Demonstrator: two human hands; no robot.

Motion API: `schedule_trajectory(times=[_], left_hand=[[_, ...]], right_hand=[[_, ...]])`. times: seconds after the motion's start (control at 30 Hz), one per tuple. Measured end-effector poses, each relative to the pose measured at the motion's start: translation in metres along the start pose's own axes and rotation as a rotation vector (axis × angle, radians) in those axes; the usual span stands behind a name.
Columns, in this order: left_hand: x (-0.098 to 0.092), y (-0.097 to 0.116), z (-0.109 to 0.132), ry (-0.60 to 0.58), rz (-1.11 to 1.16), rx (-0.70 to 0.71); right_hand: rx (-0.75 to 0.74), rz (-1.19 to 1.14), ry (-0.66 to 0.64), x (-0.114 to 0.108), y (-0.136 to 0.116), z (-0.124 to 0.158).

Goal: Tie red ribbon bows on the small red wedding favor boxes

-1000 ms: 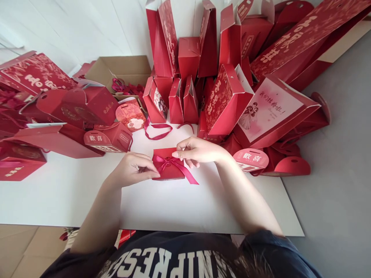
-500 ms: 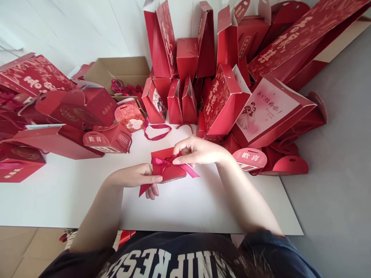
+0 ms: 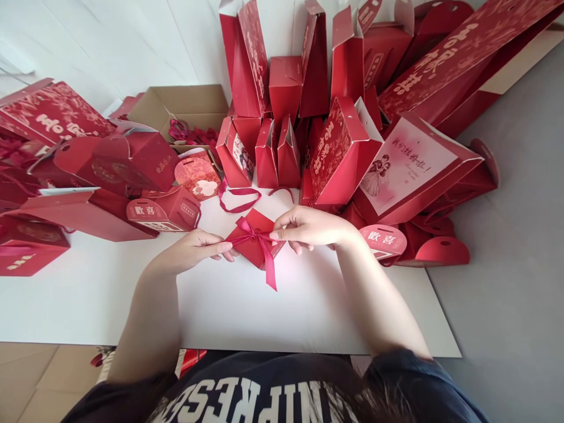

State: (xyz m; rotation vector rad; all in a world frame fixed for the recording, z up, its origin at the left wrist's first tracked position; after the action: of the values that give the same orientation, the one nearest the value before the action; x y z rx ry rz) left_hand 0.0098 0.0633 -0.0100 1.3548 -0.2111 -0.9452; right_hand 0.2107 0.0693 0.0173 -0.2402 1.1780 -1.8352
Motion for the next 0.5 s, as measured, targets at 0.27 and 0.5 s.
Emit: schedule_trajectory(times=[0.27,0.5], left_hand=[[-0.026,0.029,0.007,0.601,-0.355,0.114],[0.004,0.069,0.004,0.574,-0.685,0.693]], right_hand=[[-0.009,0.002,0.041,0.001,0.002,-0.010],[-0.010,0.014,0.023,0.001,0.003,-0.009]])
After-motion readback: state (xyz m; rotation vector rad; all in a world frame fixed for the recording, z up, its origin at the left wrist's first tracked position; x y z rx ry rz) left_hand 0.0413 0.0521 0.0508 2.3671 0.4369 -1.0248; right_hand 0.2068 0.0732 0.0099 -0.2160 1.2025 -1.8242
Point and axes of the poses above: each hand's wrist, its own z-axis away from the middle knuckle, its own x-axis out of the palm, y = z × x, the point moved 8 cm from there along -z, towards the middle knuckle, and after that the axes turned 11 degrees about x, right-handed, at the moved point
